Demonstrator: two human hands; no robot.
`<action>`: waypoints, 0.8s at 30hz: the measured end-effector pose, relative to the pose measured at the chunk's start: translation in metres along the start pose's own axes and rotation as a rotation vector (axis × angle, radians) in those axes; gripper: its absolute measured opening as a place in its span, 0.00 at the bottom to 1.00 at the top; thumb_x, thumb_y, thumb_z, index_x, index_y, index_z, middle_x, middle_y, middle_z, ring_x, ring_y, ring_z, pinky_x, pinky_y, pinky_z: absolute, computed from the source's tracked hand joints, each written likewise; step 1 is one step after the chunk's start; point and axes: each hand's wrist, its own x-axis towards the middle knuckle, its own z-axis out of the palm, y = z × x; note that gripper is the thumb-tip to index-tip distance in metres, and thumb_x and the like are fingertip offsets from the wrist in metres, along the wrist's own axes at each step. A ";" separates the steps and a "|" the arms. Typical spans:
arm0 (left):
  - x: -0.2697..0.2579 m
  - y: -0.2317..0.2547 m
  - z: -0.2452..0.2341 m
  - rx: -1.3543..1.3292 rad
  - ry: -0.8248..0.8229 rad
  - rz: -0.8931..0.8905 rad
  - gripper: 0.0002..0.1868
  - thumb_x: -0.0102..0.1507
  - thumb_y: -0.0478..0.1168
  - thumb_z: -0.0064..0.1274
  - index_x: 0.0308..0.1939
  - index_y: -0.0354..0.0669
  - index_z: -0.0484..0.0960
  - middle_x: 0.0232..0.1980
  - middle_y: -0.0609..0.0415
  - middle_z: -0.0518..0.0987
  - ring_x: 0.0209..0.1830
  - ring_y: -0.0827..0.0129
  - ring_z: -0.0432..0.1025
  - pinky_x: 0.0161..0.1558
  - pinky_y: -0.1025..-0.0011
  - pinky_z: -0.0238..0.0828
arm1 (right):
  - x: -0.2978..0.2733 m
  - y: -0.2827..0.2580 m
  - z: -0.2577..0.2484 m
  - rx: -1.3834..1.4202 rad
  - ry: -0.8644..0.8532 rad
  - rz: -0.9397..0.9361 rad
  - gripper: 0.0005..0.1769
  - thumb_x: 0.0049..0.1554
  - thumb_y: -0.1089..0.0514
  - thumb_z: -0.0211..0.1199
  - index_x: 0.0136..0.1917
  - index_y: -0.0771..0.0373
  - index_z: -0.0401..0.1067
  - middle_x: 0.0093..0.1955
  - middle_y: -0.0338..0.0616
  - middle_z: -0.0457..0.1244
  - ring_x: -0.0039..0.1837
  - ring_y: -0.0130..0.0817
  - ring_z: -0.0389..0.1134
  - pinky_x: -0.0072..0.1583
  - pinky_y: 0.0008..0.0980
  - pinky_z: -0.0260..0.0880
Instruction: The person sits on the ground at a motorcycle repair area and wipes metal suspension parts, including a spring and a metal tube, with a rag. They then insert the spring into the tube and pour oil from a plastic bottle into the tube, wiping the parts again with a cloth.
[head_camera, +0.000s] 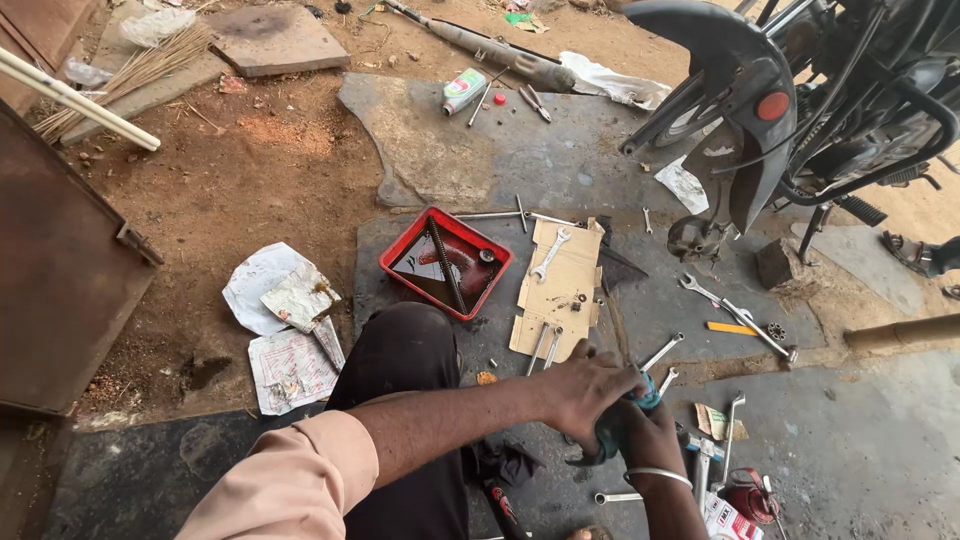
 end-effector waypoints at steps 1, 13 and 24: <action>0.003 0.000 0.005 0.002 -0.005 0.031 0.57 0.35 0.57 0.76 0.62 0.51 0.61 0.56 0.52 0.75 0.62 0.54 0.70 0.63 0.45 0.52 | 0.000 0.002 -0.003 0.086 0.001 -0.034 0.14 0.61 0.58 0.60 0.57 0.70 0.71 0.48 0.40 0.68 0.47 0.27 0.68 0.48 0.28 0.68; 0.007 0.005 0.003 0.022 0.058 0.024 0.58 0.34 0.57 0.76 0.63 0.52 0.59 0.55 0.50 0.73 0.60 0.53 0.69 0.62 0.45 0.54 | -0.012 -0.013 0.007 0.213 0.209 0.184 0.31 0.66 0.37 0.49 0.63 0.66 0.70 0.52 0.43 0.68 0.50 0.28 0.70 0.50 0.30 0.70; 0.004 -0.024 -0.007 0.143 0.085 -0.179 0.51 0.41 0.51 0.73 0.61 0.54 0.58 0.54 0.51 0.76 0.59 0.54 0.71 0.63 0.44 0.53 | -0.010 0.012 0.034 0.153 0.165 0.346 0.32 0.66 0.36 0.52 0.59 0.70 0.71 0.45 0.47 0.66 0.45 0.38 0.69 0.48 0.41 0.71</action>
